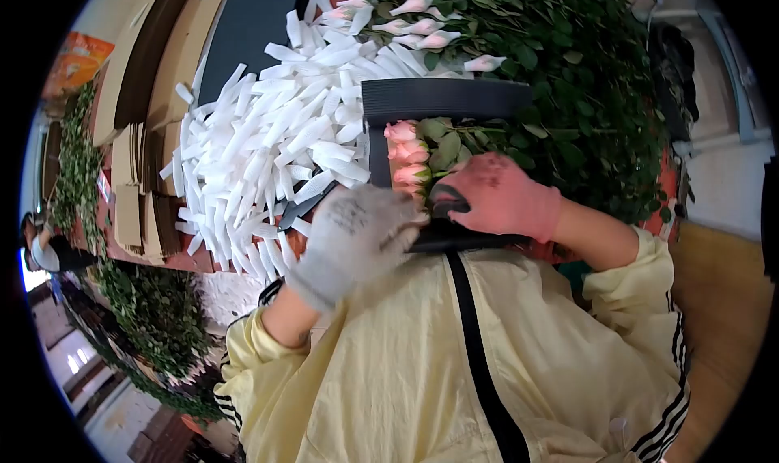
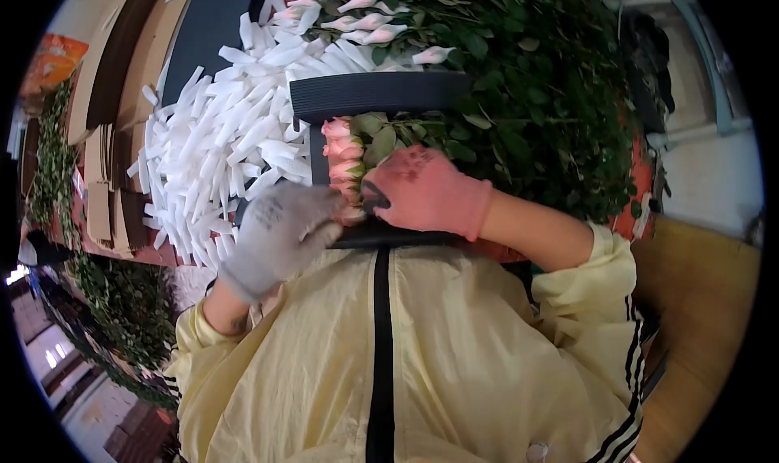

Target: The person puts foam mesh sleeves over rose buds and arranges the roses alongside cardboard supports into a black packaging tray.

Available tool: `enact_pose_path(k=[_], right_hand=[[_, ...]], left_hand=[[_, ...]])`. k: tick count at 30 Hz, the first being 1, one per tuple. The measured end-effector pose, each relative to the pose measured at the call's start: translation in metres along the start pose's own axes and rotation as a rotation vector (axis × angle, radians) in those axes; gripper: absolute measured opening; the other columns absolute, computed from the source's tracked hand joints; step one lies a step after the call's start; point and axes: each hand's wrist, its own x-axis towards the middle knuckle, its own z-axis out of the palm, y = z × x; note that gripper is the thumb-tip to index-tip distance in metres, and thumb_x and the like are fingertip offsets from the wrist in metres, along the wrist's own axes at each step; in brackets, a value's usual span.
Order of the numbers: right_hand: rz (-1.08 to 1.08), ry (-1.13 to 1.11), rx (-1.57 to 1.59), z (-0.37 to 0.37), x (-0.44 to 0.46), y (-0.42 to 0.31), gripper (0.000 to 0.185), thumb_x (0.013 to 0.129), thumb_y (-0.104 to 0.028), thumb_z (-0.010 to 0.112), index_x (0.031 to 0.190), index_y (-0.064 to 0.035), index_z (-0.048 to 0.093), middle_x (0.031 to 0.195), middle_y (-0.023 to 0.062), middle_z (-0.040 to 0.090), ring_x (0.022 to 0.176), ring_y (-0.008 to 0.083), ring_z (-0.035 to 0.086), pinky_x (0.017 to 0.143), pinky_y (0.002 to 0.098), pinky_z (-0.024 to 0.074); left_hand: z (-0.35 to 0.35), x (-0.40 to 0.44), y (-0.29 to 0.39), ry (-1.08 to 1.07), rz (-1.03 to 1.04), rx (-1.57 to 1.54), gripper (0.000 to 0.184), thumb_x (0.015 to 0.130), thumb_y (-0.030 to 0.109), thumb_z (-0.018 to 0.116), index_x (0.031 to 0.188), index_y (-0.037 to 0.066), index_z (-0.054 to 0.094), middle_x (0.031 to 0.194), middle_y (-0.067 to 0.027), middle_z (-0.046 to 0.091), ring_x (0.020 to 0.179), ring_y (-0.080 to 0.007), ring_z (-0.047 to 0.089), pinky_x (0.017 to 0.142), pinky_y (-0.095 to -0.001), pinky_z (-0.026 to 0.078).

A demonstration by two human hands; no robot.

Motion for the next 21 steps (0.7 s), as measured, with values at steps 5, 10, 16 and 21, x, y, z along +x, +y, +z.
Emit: enact_pose_path(k=[5, 10, 16, 21], right_hand=[[0.034, 0.132, -0.388, 0.011, 0.014, 0.011, 0.03, 0.074, -0.032, 0.064, 0.093, -0.0112, 0.056, 0.087, 0.0057, 0.057, 0.081, 0.0228, 0.059, 0.068, 0.0366, 0.0441], [-0.12, 0.212, -0.491, 0.035, 0.023, 0.021, 0.015, 0.073, -0.022, 0.058, 0.081, -0.0089, 0.054, 0.073, 0.0047, 0.057, 0.071, 0.0209, 0.06, 0.06, 0.0364, 0.0452], [-0.112, 0.127, -0.506, 0.036, 0.035, 0.021, 0.016, 0.072, -0.022, 0.058, 0.083, -0.0109, 0.054, 0.073, 0.0031, 0.055, 0.069, 0.0201, 0.06, 0.057, 0.0337, 0.044], [-0.228, 0.254, -0.63, 0.042, 0.037, 0.012, 0.009, 0.075, -0.015, 0.053, 0.08, -0.0084, 0.056, 0.072, 0.0045, 0.059, 0.066, 0.0199, 0.062, 0.053, 0.0324, 0.0453]], left_hand=[[0.028, -0.009, 0.024, 0.069, -0.045, 0.119, 0.05, 0.08, 0.042, 0.058, 0.116, 0.007, 0.058, 0.123, -0.0124, 0.054, 0.112, -0.0278, 0.052, 0.093, -0.0415, 0.04], [0.049, -0.006, 0.018, -0.023, -0.137, 0.184, 0.058, 0.081, 0.047, 0.055, 0.118, 0.003, 0.056, 0.129, -0.0143, 0.05, 0.122, -0.0277, 0.045, 0.1, -0.0406, 0.036], [0.049, -0.007, 0.016, -0.04, -0.109, 0.173, 0.056, 0.08, 0.047, 0.056, 0.115, 0.003, 0.057, 0.128, -0.0145, 0.051, 0.122, -0.0284, 0.045, 0.1, -0.04, 0.036], [0.041, -0.003, 0.016, -0.077, -0.092, 0.163, 0.053, 0.08, 0.046, 0.057, 0.112, 0.003, 0.058, 0.126, -0.0154, 0.052, 0.119, -0.0302, 0.047, 0.1, -0.0405, 0.037]])
